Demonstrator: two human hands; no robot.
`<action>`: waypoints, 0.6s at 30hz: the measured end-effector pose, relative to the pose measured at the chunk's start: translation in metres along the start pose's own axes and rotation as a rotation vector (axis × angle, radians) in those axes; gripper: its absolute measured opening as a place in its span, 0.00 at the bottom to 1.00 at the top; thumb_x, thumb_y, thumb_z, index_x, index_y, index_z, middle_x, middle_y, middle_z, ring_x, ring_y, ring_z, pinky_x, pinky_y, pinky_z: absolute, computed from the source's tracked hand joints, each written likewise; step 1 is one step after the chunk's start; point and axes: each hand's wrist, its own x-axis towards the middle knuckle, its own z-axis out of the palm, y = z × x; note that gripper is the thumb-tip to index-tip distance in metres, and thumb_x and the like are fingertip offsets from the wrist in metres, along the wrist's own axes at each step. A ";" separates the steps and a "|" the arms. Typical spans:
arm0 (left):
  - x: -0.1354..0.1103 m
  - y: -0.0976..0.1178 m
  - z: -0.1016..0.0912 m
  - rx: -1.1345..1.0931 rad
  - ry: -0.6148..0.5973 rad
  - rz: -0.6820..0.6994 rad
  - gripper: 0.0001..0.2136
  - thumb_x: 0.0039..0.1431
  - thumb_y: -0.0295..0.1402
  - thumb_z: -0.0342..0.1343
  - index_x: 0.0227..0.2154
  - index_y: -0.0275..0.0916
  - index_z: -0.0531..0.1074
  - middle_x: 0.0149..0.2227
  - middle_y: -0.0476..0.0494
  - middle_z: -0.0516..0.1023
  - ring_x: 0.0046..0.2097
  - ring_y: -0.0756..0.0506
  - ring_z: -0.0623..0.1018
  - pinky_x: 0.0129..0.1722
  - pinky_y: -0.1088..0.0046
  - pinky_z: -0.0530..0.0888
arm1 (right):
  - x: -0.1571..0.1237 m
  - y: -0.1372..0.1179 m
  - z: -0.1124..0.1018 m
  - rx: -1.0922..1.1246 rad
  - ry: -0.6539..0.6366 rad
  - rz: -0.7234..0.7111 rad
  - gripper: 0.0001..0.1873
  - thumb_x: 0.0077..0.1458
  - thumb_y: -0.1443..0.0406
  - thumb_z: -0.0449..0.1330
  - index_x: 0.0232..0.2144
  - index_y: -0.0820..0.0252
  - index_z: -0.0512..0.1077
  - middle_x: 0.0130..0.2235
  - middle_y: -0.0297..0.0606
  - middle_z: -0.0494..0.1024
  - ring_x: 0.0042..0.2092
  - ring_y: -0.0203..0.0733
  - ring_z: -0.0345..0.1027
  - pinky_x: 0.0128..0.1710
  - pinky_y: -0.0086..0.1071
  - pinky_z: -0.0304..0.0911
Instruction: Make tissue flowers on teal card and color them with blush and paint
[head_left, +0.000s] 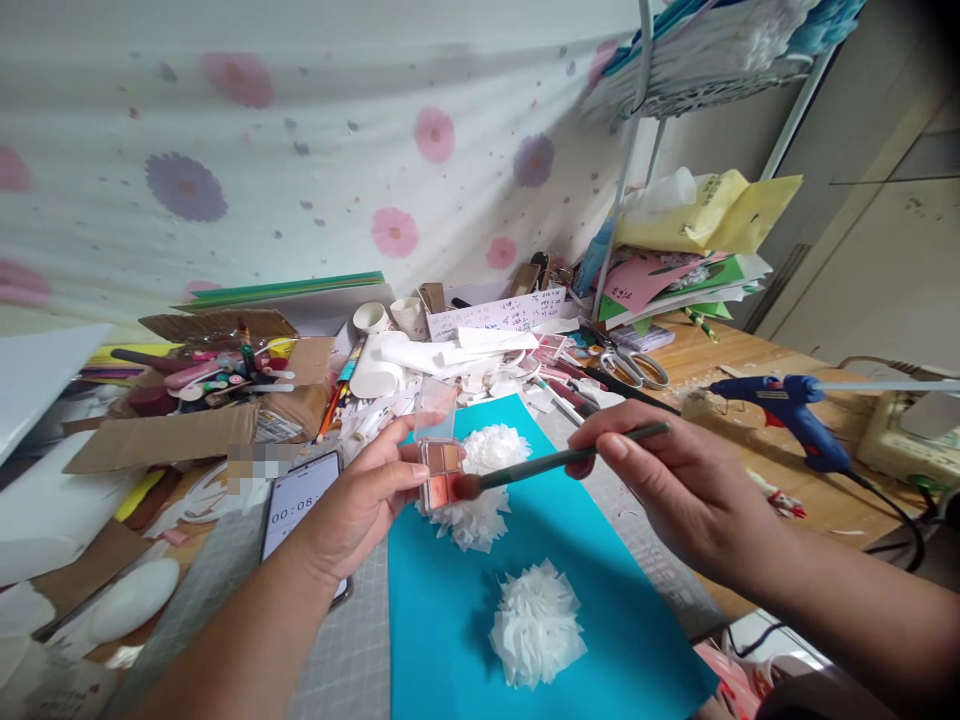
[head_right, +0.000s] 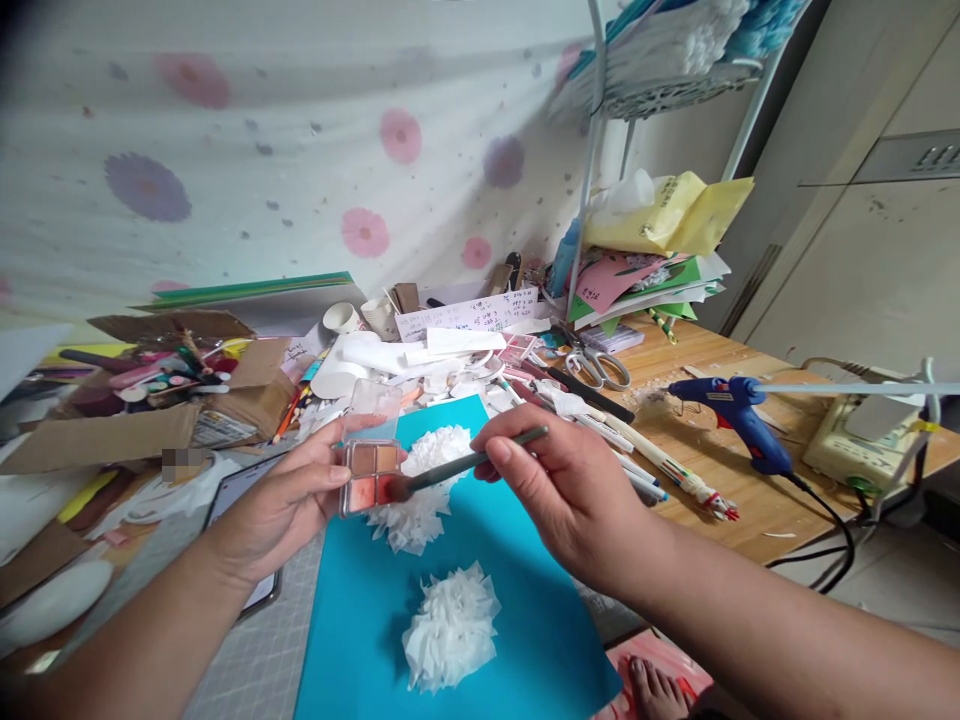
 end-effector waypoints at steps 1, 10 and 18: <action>0.000 0.000 0.000 0.001 0.001 0.001 0.28 0.52 0.34 0.59 0.57 0.43 0.63 0.47 0.38 0.81 0.48 0.35 0.78 0.40 0.64 0.71 | 0.000 0.000 0.000 -0.019 0.000 -0.005 0.12 0.67 0.59 0.53 0.34 0.57 0.72 0.30 0.36 0.78 0.32 0.37 0.74 0.31 0.29 0.69; -0.001 0.001 0.000 -0.022 0.019 0.030 0.27 0.51 0.33 0.59 0.56 0.43 0.64 0.45 0.40 0.82 0.45 0.38 0.78 0.38 0.67 0.69 | 0.000 -0.001 -0.003 -0.080 0.014 0.004 0.11 0.67 0.60 0.52 0.35 0.56 0.71 0.29 0.34 0.77 0.32 0.36 0.73 0.32 0.27 0.69; -0.001 0.000 0.000 -0.005 0.027 0.044 0.27 0.51 0.33 0.59 0.56 0.43 0.64 0.45 0.41 0.81 0.44 0.40 0.77 0.38 0.69 0.68 | -0.001 -0.005 -0.001 -0.033 0.055 -0.018 0.10 0.67 0.60 0.53 0.36 0.56 0.71 0.29 0.35 0.77 0.32 0.38 0.74 0.31 0.29 0.70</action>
